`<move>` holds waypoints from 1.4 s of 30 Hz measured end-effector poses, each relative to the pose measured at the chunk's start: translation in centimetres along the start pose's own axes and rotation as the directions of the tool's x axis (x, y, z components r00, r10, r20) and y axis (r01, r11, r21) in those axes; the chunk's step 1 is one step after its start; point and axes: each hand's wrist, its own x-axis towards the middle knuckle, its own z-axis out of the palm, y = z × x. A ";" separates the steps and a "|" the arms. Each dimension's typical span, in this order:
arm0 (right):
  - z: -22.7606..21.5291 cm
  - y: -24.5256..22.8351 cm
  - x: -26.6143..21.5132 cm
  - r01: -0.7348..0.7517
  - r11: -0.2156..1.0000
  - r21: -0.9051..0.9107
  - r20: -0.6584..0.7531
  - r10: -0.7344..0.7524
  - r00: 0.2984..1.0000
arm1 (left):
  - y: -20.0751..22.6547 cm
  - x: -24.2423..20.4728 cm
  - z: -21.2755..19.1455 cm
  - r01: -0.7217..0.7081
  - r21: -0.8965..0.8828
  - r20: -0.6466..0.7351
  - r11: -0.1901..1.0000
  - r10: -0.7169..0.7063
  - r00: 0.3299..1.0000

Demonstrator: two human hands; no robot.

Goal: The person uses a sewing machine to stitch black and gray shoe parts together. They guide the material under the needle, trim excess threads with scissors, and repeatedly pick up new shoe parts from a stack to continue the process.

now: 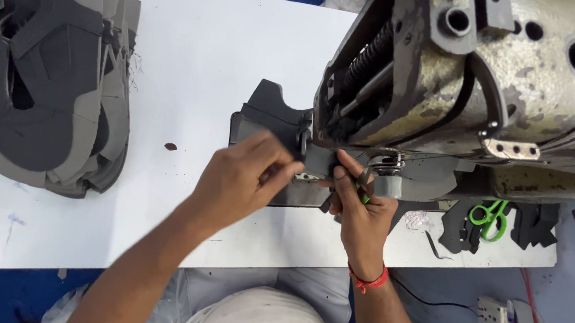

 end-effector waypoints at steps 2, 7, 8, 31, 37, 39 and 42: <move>0.0 -0.1 -0.1 0.003 1.000 -0.006 0.005 -0.003 1.000 | 1.0 -0.4 -0.2 0.321 0.035 0.195 0.946 -0.321 0.927; 0.1 0.0 0.0 0.003 1.000 -0.011 -0.008 -0.003 1.000 | -3.9 -1.8 3.0 0.744 -0.533 0.455 0.402 -0.605 0.653; 0.2 0.0 0.1 0.016 1.000 -0.012 -0.009 -0.017 1.000 | -3.9 -1.5 3.1 0.632 -0.664 0.371 0.399 -0.559 0.742; -2.7 2.0 -2.2 0.013 0.985 -0.170 0.048 -0.005 0.999 | -2.5 -0.3 5.0 0.164 -0.070 -0.268 0.984 -0.177 0.947; -8.1 5.5 -4.2 -0.211 0.855 -0.475 0.027 0.254 0.967 | -2.3 -2.7 5.3 0.215 -0.459 -0.241 0.862 -0.354 0.904; -10.1 6.3 -3.9 -0.060 0.789 -0.611 -0.119 -0.016 0.993 | -2.9 -4.3 5.2 0.386 -0.278 -0.135 0.880 -0.433 0.891; -11.7 5.7 -2.2 0.033 0.669 -0.743 -0.165 -0.231 0.959 | -2.9 -6.5 5.0 0.408 -0.337 -0.208 0.849 -0.490 0.847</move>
